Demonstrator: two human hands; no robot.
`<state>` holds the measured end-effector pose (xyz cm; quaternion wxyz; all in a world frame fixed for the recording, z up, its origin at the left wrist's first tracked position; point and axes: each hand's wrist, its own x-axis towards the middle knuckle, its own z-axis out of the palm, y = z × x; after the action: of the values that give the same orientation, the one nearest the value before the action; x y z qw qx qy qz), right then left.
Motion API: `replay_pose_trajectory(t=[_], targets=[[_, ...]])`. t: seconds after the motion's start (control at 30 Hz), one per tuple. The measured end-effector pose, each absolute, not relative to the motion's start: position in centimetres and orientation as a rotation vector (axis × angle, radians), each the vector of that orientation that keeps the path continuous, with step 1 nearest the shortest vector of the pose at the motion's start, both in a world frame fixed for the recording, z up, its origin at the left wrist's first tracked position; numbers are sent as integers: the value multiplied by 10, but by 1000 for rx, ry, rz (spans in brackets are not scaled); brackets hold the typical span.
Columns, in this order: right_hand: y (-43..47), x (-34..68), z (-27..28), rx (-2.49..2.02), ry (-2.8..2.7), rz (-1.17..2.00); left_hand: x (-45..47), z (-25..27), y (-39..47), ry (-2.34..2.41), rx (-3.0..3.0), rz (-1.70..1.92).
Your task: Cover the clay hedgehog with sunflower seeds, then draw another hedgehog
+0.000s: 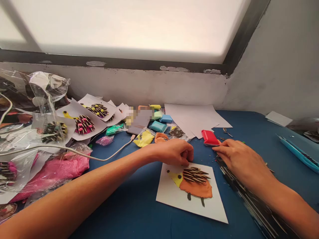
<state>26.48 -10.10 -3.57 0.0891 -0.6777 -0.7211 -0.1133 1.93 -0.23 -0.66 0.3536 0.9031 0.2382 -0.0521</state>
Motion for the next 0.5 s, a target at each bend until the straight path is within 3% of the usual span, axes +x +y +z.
replay_pose_trajectory(t=[0.5], targets=[[-112, 239, -11, -1934, -2041, -257, 20, -8, -1, 632, 2323, -154]])
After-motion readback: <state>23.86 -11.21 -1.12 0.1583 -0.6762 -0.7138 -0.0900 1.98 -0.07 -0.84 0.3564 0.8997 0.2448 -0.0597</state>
